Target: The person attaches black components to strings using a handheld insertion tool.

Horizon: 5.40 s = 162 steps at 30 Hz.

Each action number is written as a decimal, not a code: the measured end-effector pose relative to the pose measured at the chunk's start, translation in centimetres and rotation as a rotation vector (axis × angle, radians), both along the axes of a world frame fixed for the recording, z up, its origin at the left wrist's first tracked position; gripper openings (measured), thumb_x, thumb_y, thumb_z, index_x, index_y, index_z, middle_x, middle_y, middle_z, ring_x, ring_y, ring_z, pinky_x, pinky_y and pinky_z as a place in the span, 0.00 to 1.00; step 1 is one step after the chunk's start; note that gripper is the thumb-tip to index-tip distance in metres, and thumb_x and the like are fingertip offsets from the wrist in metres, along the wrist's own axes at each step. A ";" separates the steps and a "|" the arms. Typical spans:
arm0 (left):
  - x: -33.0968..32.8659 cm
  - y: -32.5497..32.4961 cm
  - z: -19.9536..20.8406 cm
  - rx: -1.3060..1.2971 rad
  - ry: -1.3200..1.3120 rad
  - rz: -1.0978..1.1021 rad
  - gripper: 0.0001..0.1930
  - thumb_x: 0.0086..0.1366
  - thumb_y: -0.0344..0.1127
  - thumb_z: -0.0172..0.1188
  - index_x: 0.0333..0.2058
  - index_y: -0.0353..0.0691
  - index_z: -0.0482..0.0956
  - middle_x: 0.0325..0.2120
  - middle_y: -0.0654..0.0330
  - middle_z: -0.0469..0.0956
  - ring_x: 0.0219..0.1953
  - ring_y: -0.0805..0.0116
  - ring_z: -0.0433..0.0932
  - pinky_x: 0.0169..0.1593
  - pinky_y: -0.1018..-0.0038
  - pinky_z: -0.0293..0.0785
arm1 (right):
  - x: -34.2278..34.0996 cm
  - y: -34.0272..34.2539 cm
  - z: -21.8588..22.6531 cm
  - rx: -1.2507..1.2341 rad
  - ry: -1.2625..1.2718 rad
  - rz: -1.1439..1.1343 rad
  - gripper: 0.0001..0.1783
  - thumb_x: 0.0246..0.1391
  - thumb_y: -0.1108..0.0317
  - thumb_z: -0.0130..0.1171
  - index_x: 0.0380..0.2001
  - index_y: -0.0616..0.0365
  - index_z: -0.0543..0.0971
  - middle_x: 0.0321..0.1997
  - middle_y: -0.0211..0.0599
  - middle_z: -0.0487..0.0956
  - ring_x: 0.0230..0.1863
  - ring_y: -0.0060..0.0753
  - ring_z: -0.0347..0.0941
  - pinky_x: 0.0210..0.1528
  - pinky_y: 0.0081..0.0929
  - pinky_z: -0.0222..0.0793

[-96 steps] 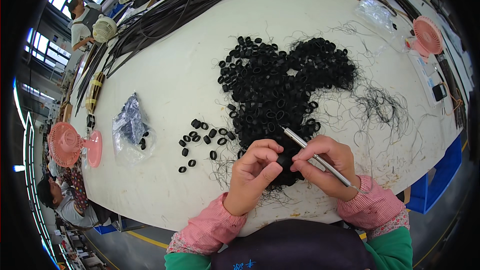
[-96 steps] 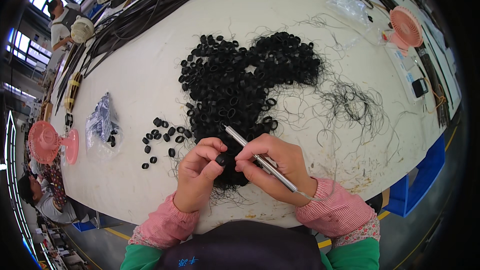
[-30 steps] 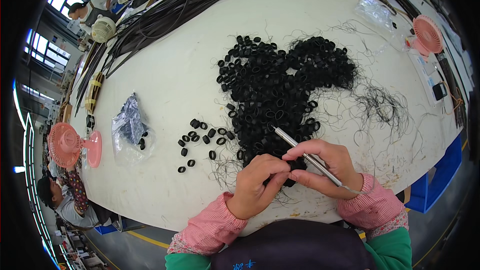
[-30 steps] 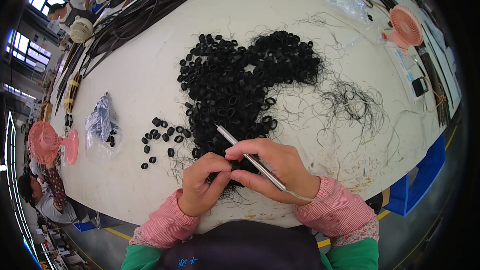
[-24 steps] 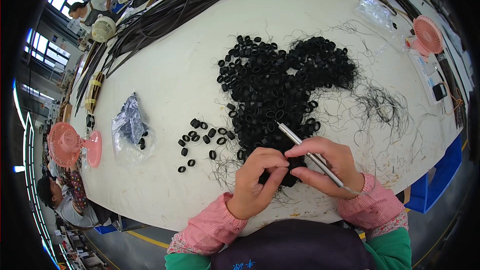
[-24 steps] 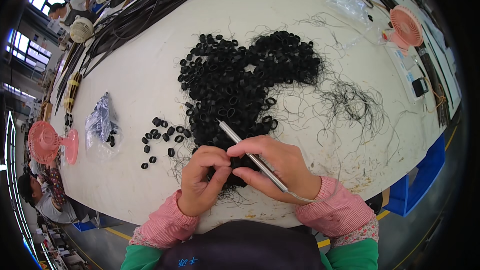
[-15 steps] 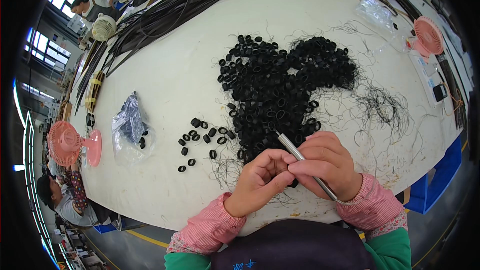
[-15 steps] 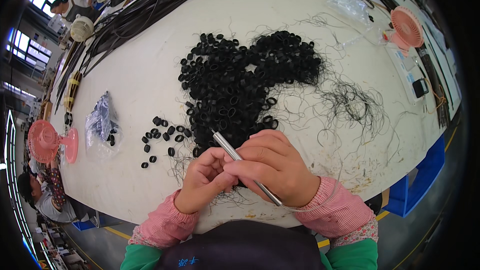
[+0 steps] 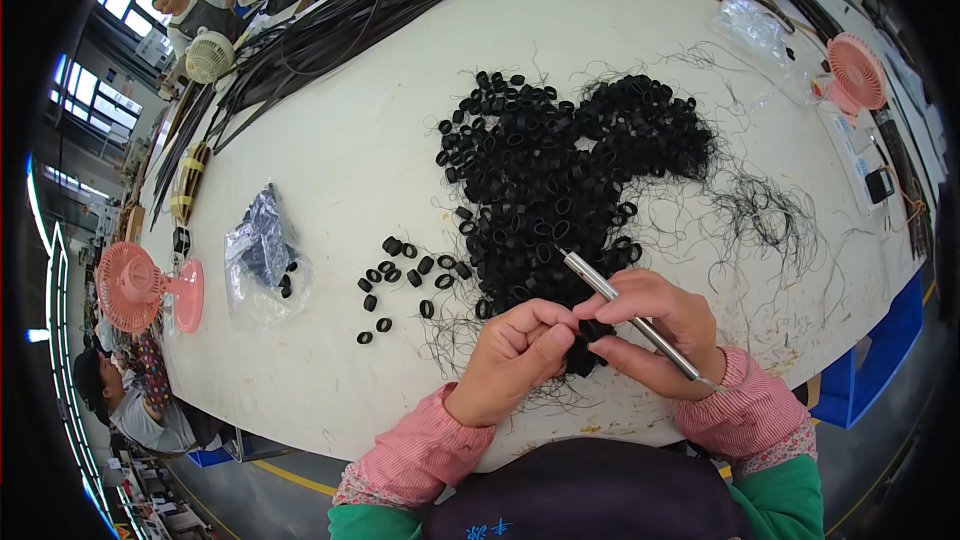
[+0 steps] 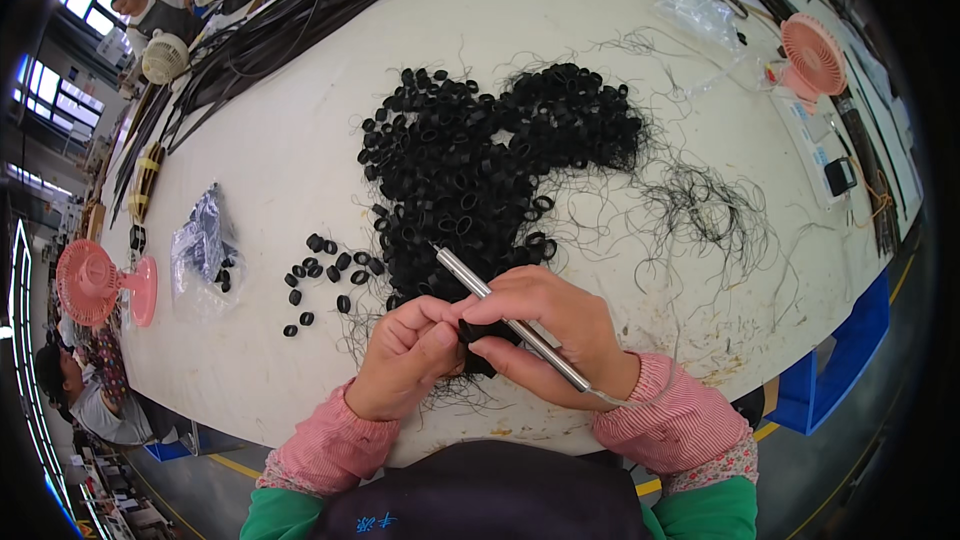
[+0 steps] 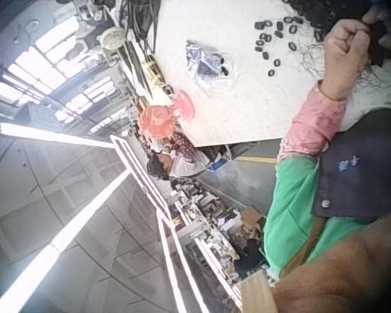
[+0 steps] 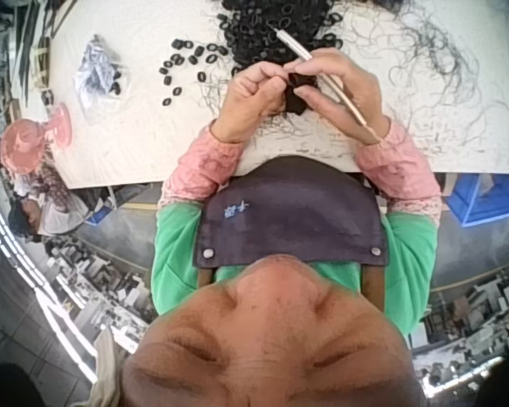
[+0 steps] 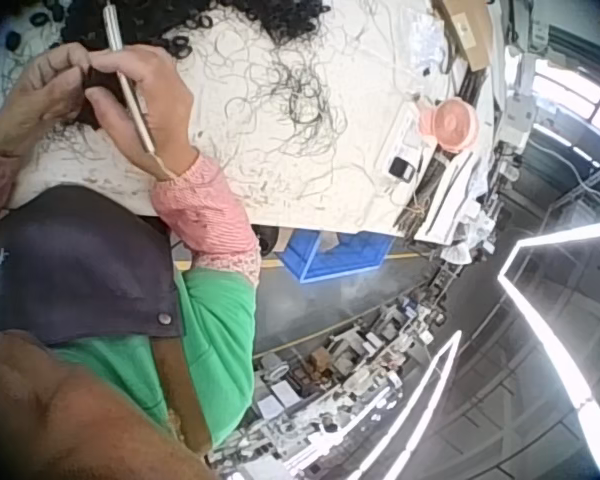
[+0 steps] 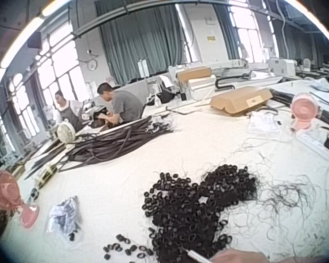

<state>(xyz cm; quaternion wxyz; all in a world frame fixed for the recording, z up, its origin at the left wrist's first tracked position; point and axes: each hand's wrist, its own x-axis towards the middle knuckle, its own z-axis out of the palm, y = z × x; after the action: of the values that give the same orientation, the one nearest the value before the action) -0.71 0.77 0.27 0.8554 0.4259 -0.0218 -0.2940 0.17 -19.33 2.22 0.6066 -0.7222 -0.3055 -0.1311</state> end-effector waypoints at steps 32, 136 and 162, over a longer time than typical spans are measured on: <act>-0.3 -0.6 1.0 0.193 -0.396 0.130 0.22 0.66 0.24 0.51 0.58 0.33 0.58 0.56 0.47 0.67 0.26 0.82 0.72 0.30 0.86 0.70 | 0.6 0.1 0.0 -0.255 -0.386 -0.180 0.20 0.37 0.79 0.67 0.38 0.54 0.77 0.41 0.33 0.80 0.39 0.37 0.76 0.45 0.36 0.72; 0.4 -0.8 -0.4 1.115 -1.367 0.084 0.16 0.51 0.29 0.68 0.40 0.42 0.78 0.35 0.62 0.75 0.36 0.65 0.72 0.40 0.71 0.65 | -0.4 -0.3 0.4 0.103 0.331 -0.089 0.08 0.57 0.79 0.54 0.41 0.63 0.76 0.36 0.39 0.80 0.38 0.26 0.79 0.40 0.20 0.74; -0.1 -0.3 1.0 0.248 -0.236 0.038 0.07 0.63 0.27 0.60 0.39 0.37 0.72 0.25 0.72 0.72 0.25 0.89 0.66 0.28 0.88 0.63 | -0.3 0.5 0.1 -0.073 0.010 -0.019 0.20 0.42 0.81 0.66 0.41 0.55 0.77 0.35 0.37 0.79 0.34 0.35 0.76 0.34 0.25 0.72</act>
<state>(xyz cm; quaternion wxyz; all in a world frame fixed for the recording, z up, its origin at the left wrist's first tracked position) -0.82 0.46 1.30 0.7931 0.5602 -0.0777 -0.2263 -0.13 -18.81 2.30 0.5801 -0.7474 -0.3002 -0.1218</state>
